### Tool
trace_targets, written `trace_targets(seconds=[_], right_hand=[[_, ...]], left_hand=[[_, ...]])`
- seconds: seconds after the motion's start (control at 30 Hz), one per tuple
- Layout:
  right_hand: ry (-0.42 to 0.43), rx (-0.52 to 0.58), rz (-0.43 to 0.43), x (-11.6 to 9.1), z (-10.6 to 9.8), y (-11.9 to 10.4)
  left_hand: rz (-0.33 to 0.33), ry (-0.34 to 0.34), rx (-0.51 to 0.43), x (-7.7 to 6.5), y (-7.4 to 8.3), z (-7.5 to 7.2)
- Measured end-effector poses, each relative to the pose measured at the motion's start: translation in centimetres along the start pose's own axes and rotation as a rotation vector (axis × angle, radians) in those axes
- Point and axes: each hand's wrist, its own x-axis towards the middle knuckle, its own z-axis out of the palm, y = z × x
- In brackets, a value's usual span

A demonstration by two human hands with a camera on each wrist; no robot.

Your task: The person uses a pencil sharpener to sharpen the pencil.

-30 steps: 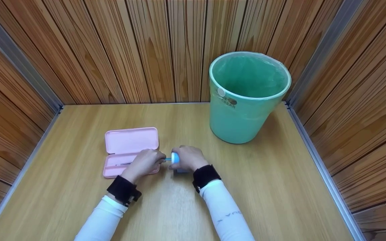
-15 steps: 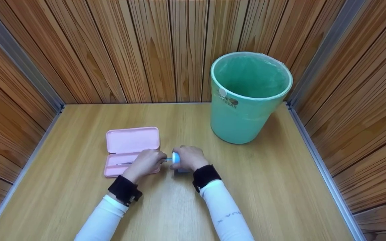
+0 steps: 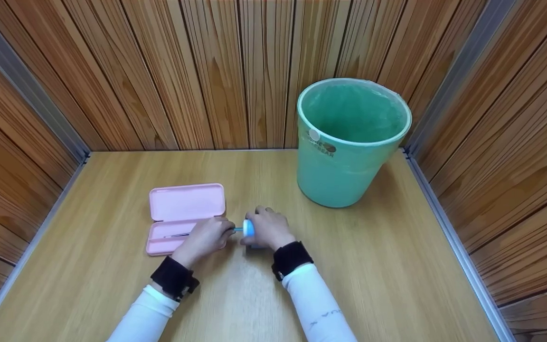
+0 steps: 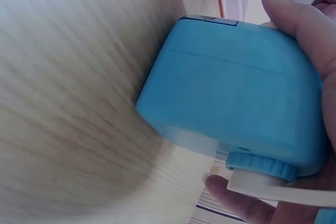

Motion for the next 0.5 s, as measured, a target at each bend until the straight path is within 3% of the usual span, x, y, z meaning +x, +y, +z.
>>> trace_targets(seconds=[0.2,0.33,0.5], right_hand=[[0.068,0.018,-0.041,-0.9,-1.0,0.1],[0.056,0.054,-0.001,-1.7,-2.2,0.4],[0.070,0.092,0.043,-3.8,-3.1,1.1]], left_hand=[[-0.005,0.023,-0.011,-0.2,0.0,-0.1],[-0.028,0.015,-0.028,-0.2,0.0,-0.2],[-0.004,0.014,-0.028,-0.1,0.4,-0.5]])
